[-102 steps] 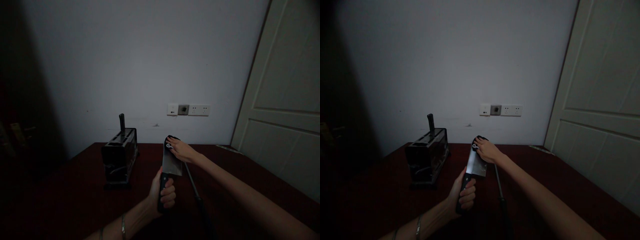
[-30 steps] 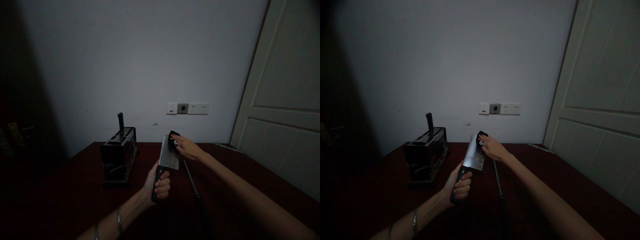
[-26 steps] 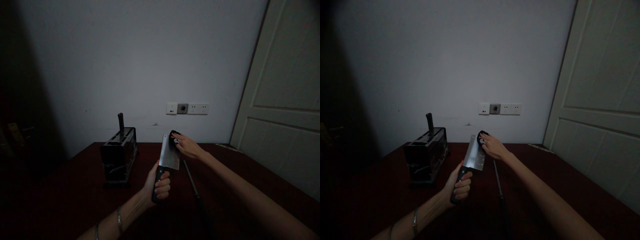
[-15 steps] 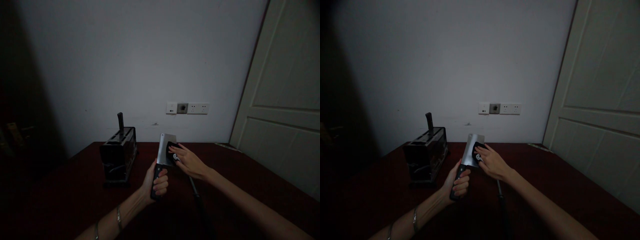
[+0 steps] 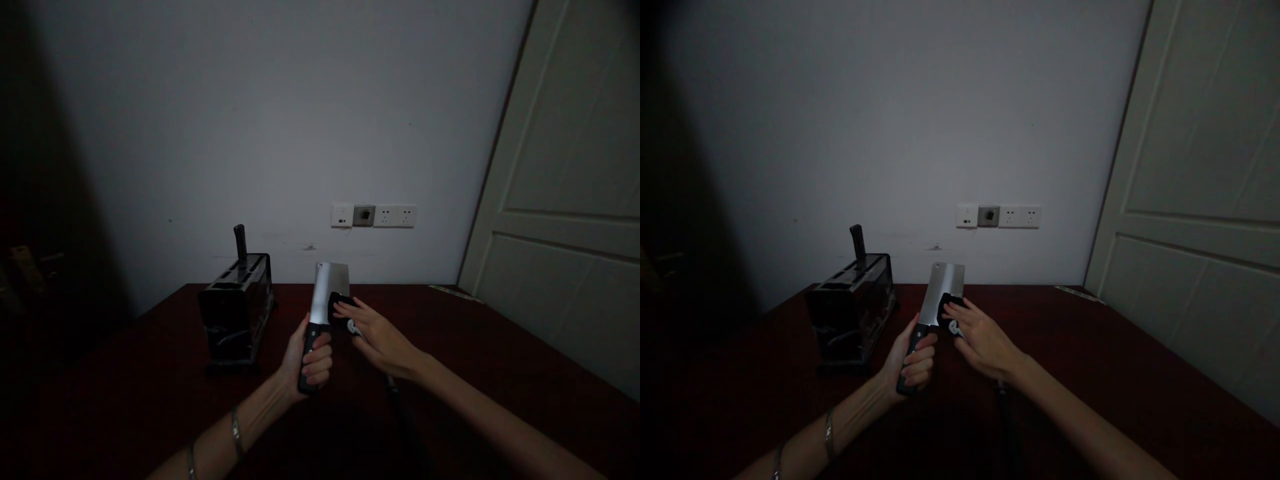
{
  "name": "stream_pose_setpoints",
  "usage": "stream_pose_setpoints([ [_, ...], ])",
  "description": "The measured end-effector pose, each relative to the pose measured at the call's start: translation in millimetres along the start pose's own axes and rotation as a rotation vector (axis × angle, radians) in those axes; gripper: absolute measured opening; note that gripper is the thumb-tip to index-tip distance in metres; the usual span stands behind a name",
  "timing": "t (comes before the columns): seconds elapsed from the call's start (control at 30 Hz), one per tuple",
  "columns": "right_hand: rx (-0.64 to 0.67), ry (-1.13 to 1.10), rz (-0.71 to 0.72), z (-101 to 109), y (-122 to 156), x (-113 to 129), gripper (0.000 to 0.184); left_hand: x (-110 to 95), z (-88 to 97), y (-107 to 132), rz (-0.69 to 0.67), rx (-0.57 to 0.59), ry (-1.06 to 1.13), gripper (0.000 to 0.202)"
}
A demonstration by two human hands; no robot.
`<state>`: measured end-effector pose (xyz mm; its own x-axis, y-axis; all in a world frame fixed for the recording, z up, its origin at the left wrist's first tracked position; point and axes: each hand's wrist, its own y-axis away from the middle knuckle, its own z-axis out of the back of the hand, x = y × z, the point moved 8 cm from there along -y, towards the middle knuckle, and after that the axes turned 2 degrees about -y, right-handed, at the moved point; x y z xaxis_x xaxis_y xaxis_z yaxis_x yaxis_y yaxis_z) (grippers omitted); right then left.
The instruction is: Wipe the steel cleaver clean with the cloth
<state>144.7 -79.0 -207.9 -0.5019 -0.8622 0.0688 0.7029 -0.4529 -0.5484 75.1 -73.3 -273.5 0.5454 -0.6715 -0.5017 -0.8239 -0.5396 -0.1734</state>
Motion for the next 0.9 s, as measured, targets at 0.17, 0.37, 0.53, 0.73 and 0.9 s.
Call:
stream_pose_setpoints([
  [0.17, -0.008, 0.062, -0.078, 17, -17, -35, 0.04, 5, -4.0, 0, 0.038, 0.031, 0.011, 0.056],
  [0.37, -0.028, 0.153, -0.16, 25, -27, -79, 0.041, 10, -7.4, 0, 0.054, 0.035, 0.01, 0.056],
  [0.53, -0.018, 0.168, -0.178, 21, -23, -82, 0.042, 12, -4.7, 0, 0.059, 0.0, 0.009, 0.057],
  [0.73, -0.017, 0.112, -0.102, 13, -8, -39, 0.042, 9, -0.3, -1, 0.059, 0.012, -0.01, 0.058],
  [0.9, 0.04, 0.042, -0.032, -2, 3, -2, 0.046, 7, 2.5, -2, 0.056, 0.021, -0.04, 0.057],
])
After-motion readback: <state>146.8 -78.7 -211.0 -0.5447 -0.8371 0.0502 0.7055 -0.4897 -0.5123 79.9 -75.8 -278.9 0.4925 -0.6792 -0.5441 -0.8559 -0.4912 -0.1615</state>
